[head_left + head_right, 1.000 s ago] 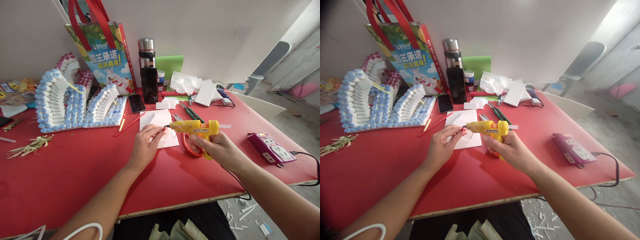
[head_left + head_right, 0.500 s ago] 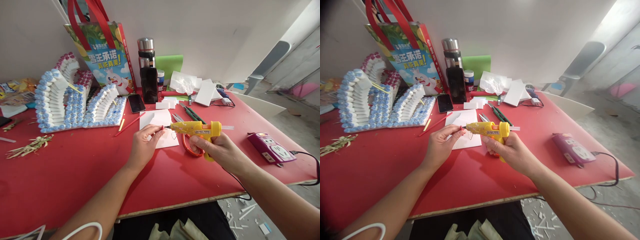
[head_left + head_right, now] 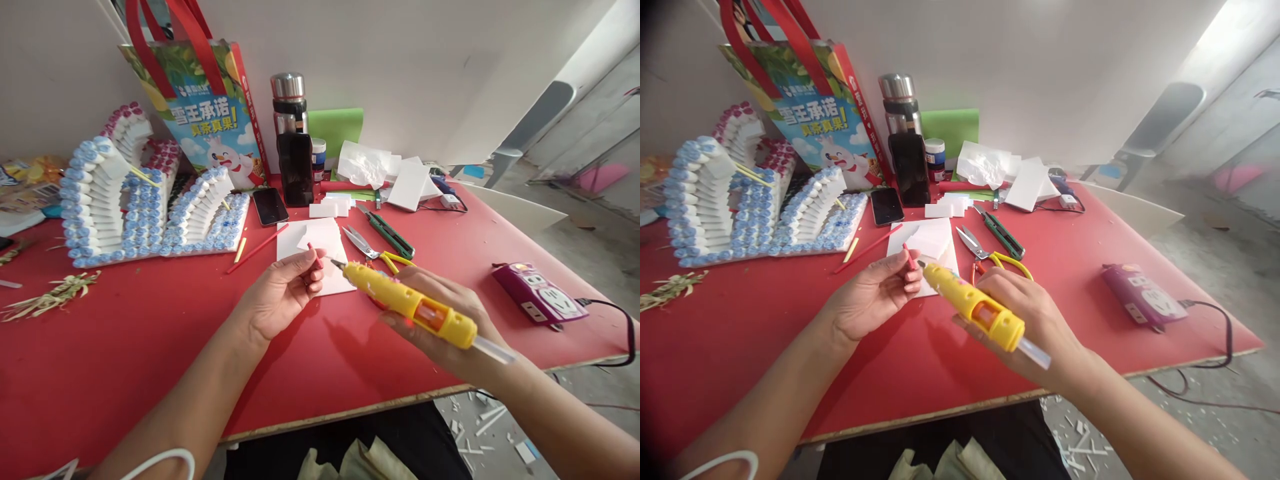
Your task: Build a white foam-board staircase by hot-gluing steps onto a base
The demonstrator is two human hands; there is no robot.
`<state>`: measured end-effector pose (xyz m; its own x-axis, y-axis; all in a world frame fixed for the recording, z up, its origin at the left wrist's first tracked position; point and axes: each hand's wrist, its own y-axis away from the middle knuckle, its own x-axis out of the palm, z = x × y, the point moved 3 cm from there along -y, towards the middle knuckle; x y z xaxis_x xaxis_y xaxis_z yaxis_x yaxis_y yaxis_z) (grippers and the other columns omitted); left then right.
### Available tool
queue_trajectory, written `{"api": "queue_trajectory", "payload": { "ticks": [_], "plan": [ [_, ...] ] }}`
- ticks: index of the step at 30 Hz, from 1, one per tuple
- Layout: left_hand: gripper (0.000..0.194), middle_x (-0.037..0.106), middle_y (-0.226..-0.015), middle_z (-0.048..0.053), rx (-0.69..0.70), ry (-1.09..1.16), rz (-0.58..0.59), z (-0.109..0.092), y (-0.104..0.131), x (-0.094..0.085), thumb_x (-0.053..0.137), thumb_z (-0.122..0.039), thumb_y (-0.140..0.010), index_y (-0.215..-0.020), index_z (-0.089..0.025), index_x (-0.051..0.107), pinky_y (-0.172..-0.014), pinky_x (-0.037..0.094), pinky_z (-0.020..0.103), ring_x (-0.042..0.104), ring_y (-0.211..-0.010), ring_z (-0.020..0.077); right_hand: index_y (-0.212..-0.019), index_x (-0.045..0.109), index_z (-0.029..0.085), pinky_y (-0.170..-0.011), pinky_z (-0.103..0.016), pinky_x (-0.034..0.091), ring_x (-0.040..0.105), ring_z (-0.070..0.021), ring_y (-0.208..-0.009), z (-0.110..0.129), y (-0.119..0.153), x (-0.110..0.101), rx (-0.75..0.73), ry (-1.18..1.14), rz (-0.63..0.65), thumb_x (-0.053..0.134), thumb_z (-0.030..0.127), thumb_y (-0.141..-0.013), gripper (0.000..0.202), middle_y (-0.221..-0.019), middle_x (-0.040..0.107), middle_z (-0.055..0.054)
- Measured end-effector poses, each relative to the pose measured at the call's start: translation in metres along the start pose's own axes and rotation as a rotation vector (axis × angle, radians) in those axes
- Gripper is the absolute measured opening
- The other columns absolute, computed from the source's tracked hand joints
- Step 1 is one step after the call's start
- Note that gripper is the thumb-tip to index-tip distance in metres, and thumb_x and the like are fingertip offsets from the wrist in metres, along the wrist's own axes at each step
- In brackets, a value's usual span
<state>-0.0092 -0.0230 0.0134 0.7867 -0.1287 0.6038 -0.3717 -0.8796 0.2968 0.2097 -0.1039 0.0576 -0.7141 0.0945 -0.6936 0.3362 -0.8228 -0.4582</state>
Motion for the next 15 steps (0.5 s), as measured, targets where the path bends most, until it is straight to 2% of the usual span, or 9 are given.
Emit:
{"api": "queue_trajectory", "payload": {
  "ticks": [4, 9, 15],
  "plan": [
    [0.011, 0.059, -0.075, 0.004, -0.116, 0.075, 0.016, 0.0002, 0.0027, 0.0042, 0.081, -0.025, -0.080, -0.084, -0.015, 0.078, -0.054, 0.047, 0.022, 0.049, -0.060, 0.0075, -0.102, 0.055, 0.022, -0.065, -0.033, 0.048, 0.061, -0.0192, -0.074, 0.0062, -0.0016, 0.0025, -0.187, 0.168, 0.071, 0.064, 0.025, -0.094, 0.012, -0.089, 0.065, -0.006],
    [0.008, 0.058, -0.074, 0.003, -0.135, 0.077, 0.033, -0.0020, 0.0044, 0.0046, 0.080, -0.022, -0.082, -0.082, -0.016, 0.075, -0.052, 0.046, 0.021, 0.049, -0.058, 0.0068, -0.104, 0.056, 0.021, -0.068, -0.033, 0.049, 0.062, -0.0200, -0.077, 0.0067, -0.0024, 0.0058, -0.220, 0.169, 0.073, 0.060, 0.023, -0.096, 0.009, -0.089, 0.065, -0.006],
    [0.005, 0.057, -0.071, 0.003, -0.257, 0.248, -0.032, 0.0026, 0.0045, 0.0023, 0.080, -0.016, -0.080, -0.082, -0.013, 0.077, -0.053, 0.049, 0.017, 0.051, -0.059, 0.0058, -0.104, 0.053, 0.020, -0.069, -0.033, 0.047, 0.060, -0.0198, -0.077, 0.0046, -0.0029, 0.0096, -0.227, 0.179, 0.073, 0.063, 0.023, -0.094, 0.015, -0.089, 0.064, -0.006]
  ]
}}
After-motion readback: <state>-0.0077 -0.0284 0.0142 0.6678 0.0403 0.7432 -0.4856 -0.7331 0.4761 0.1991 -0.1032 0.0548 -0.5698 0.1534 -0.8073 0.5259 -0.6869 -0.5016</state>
